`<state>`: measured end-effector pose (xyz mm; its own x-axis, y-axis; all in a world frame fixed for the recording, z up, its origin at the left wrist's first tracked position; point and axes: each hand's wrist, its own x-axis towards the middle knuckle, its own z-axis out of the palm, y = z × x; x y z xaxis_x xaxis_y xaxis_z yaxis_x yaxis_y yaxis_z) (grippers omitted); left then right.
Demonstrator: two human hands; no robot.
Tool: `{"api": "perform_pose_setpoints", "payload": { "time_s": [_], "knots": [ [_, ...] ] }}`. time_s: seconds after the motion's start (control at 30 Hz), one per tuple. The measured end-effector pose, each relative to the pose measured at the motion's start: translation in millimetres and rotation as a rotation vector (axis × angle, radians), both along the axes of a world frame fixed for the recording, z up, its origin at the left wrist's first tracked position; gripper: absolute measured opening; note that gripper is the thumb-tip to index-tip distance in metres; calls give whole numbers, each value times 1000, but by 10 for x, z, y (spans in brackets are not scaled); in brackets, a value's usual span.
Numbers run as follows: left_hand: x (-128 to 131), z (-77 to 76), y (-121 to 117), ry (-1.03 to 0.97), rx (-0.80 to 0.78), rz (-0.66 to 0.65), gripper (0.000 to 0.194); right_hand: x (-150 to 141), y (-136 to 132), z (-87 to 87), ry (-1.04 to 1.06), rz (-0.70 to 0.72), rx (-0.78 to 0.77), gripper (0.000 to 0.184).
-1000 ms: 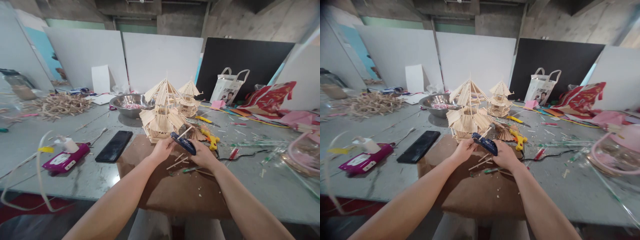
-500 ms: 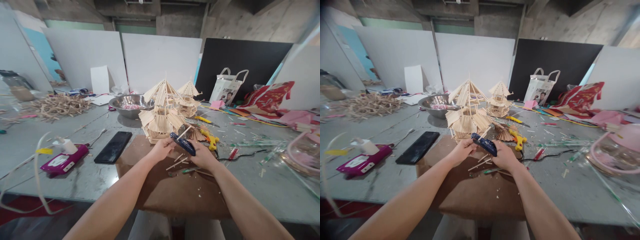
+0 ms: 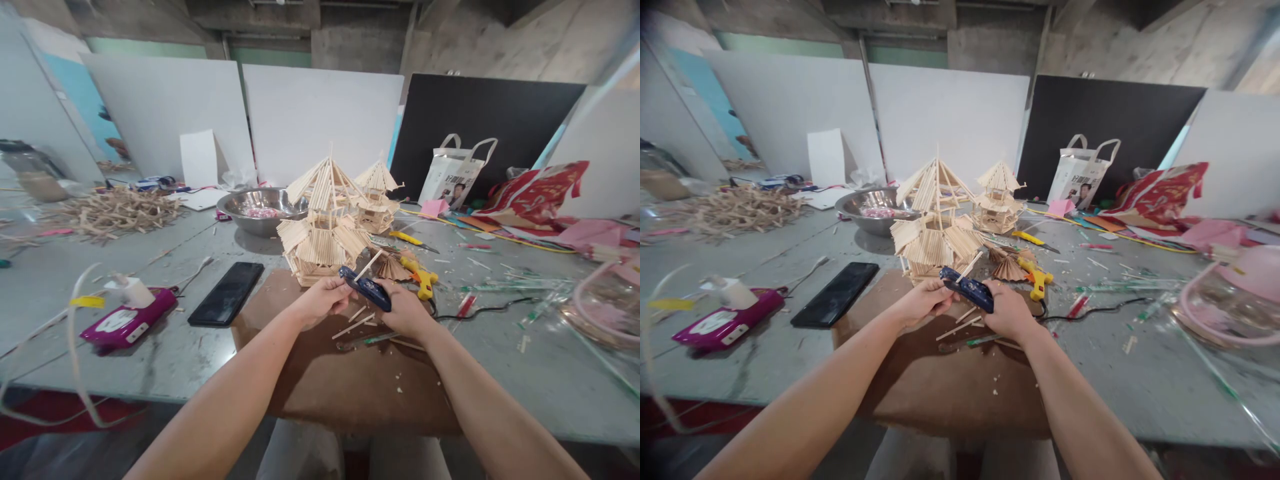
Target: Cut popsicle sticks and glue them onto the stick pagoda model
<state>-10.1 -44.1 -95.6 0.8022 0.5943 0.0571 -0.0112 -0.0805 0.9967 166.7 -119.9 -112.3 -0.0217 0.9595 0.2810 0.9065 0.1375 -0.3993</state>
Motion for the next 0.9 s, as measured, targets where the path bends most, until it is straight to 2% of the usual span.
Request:
{"api": "perform_pose_setpoints", "payload": {
  "time_s": [0.53, 0.9],
  "knots": [
    [-54, 1, 31, -49, -170, -117, 28, -6, -4, -20, -2, 7, -15, 53],
    [-50, -45, 41, -63, -196, -128, 29, -6, -9, 8, 12, 23, -18, 53]
  ]
}}
